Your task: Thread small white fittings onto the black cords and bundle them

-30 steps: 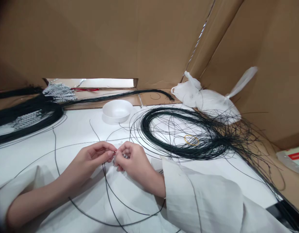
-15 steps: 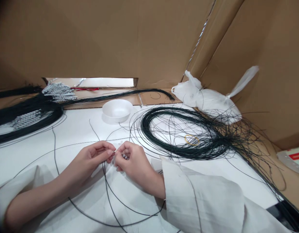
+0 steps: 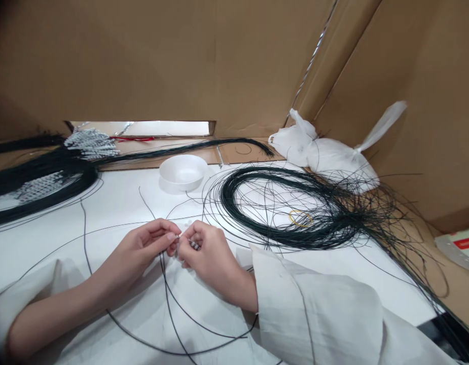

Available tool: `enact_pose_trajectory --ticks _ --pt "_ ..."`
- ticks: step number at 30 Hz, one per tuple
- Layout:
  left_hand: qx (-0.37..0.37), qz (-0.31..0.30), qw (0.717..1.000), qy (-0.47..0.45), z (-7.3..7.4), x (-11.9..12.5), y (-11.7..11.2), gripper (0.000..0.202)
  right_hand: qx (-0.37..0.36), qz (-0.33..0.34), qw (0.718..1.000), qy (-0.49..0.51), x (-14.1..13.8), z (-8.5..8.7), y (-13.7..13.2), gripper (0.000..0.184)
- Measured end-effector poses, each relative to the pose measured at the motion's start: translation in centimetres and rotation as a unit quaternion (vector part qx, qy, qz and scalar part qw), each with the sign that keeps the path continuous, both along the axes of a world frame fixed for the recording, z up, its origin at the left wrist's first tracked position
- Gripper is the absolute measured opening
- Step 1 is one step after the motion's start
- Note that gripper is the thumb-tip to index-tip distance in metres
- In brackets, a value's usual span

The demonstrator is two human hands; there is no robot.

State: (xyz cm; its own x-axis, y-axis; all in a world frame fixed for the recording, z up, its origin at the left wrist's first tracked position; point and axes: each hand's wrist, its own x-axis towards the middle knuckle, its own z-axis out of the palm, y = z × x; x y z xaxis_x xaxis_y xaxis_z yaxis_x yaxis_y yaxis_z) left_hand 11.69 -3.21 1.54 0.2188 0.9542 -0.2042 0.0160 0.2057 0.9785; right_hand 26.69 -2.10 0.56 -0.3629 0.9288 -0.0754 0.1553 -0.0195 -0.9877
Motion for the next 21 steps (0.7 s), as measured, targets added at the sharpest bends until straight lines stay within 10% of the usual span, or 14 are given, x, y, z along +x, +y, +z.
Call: enact_pose_trajectory --ticks 21 --pt "-0.002 -0.009 1.0 0.022 0.09 0.03 0.13 0.011 0.01 -0.006 1.0 -0.017 0.02 0.02 -0.03 0.008"
